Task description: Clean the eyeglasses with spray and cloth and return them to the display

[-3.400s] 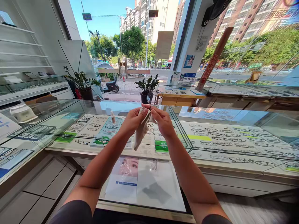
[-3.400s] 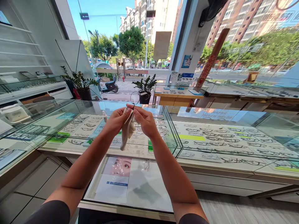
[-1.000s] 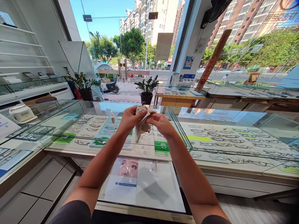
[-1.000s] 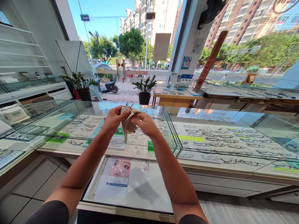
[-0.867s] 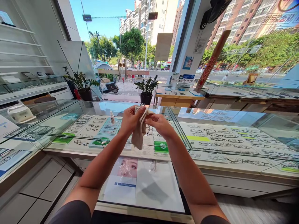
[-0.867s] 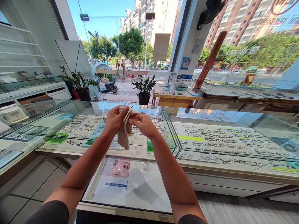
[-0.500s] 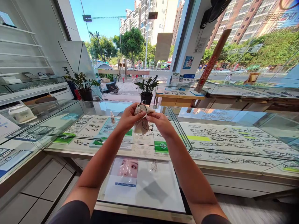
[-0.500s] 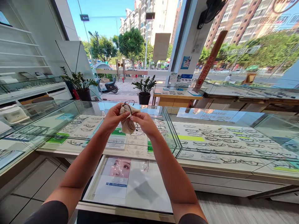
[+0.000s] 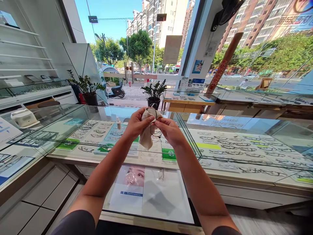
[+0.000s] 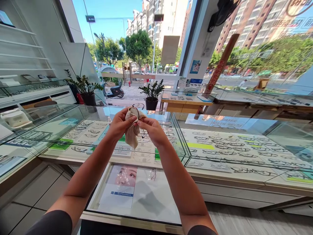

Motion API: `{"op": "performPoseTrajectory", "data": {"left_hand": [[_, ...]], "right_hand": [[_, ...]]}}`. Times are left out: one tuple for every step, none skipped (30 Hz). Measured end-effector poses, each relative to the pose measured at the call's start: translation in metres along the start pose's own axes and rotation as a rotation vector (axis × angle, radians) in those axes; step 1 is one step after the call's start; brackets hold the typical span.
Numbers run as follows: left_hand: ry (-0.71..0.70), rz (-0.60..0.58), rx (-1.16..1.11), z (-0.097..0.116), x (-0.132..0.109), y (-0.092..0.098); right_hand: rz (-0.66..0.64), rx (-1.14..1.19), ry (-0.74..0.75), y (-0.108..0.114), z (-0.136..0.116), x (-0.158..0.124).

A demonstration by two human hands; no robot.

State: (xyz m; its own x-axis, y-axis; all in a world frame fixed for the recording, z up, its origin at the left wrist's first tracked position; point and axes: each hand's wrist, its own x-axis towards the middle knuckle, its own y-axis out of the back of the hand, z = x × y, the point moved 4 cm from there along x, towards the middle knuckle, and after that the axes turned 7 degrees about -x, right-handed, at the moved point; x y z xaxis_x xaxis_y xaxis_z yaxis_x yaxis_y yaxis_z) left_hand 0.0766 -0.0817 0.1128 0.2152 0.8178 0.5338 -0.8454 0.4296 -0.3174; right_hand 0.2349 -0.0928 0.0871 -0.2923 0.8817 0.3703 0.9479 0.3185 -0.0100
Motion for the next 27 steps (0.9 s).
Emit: {"op": "performPoseTrajectory", "data": {"left_hand": [[-0.028, 0.036, 0.01, 0.0, -0.001, -0.001], [-0.063, 0.082, 0.032, -0.001, -0.002, -0.003], [-0.098, 0.13, 0.06, -0.002, -0.003, -0.004], [-0.13, 0.175, 0.088, -0.002, -0.004, -0.004], [-0.15, 0.212, 0.111, -0.003, -0.005, -0.003], [-0.155, 0.237, 0.126, -0.005, -0.004, -0.002], [-0.146, 0.251, 0.133, -0.006, -0.004, 0.0], [-0.125, 0.255, 0.136, -0.008, -0.002, 0.003], [-0.101, 0.253, 0.138, -0.009, 0.0, 0.007], [-0.085, 0.255, 0.141, -0.01, 0.001, 0.012], [-0.086, 0.268, 0.151, -0.009, 0.003, 0.018], [-0.109, 0.296, 0.173, -0.007, 0.004, 0.024], [-0.151, 0.337, 0.207, -0.003, 0.005, 0.03], [-0.203, 0.387, 0.249, 0.001, 0.005, 0.037], [-0.252, 0.434, 0.289, 0.007, 0.004, 0.042], [-0.289, 0.468, 0.313, 0.012, 0.004, 0.046], [-0.316, 0.488, 0.316, 0.017, 0.003, 0.049], [-0.332, 0.491, 0.299, 0.021, 0.003, 0.051], [-0.346, 0.485, 0.271, 0.025, 0.003, 0.051], [-0.362, 0.478, 0.245, 0.029, 0.002, 0.051], [-0.382, 0.47, 0.233, 0.033, 0.002, 0.049], [-0.406, 0.461, 0.24, 0.037, 0.001, 0.047], [-0.432, 0.448, 0.263, 0.04, 0.001, 0.045], [-0.456, 0.432, 0.296, 0.043, 0.0, 0.043], [-0.479, 0.412, 0.334, 0.045, -0.001, 0.041], [-0.498, 0.387, 0.375, 0.047, -0.002, 0.039], [-0.511, 0.358, 0.42, 0.049, -0.003, 0.038]], "right_hand": [[-0.022, -0.009, 0.002, -0.001, 0.0, 0.0], [-0.048, -0.029, 0.006, -0.004, 0.0, -0.001], [-0.074, -0.056, 0.011, -0.006, 0.0, -0.001], [-0.096, -0.083, 0.015, -0.009, 0.001, -0.001], [-0.107, -0.106, 0.019, -0.011, 0.001, -0.001], [-0.108, -0.123, 0.021, -0.012, 0.002, -0.001], [-0.099, -0.136, 0.023, -0.012, 0.002, -0.001], [-0.082, -0.147, 0.024, -0.011, 0.001, 0.0], [-0.061, -0.159, 0.026, -0.009, 0.0, 0.0], [-0.04, -0.176, 0.029, -0.007, -0.001, 0.0], [-0.024, -0.198, 0.035, -0.004, -0.003, -0.001], [-0.012, -0.222, 0.047, -0.001, -0.006, -0.001], [-0.001, -0.245, 0.062, 0.002, -0.009, -0.002], [0.008, -0.264, 0.08, 0.005, -0.012, -0.003], [0.021, -0.276, 0.096, 0.008, -0.015, -0.004], [0.033, -0.28, 0.107, 0.011, -0.018, -0.004], [0.046, -0.272, 0.109, 0.014, -0.02, -0.005], [0.06, -0.256, 0.104, 0.016, -0.022, -0.006], [0.073, -0.234, 0.096, 0.018, -0.023, -0.006], [0.085, -0.211, 0.087, 0.02, -0.025, -0.007], [0.098, -0.188, 0.08, 0.021, -0.026, -0.008], [0.113, -0.166, 0.078, 0.022, -0.028, -0.009], [0.128, -0.148, 0.08, 0.022, -0.029, -0.01], [0.137, -0.133, 0.081, 0.022, -0.031, -0.011], [0.141, -0.12, 0.083, 0.022, -0.032, -0.012], [0.144, -0.111, 0.086, 0.022, -0.034, -0.013], [0.142, -0.107, 0.092, 0.022, -0.035, -0.014]]}}
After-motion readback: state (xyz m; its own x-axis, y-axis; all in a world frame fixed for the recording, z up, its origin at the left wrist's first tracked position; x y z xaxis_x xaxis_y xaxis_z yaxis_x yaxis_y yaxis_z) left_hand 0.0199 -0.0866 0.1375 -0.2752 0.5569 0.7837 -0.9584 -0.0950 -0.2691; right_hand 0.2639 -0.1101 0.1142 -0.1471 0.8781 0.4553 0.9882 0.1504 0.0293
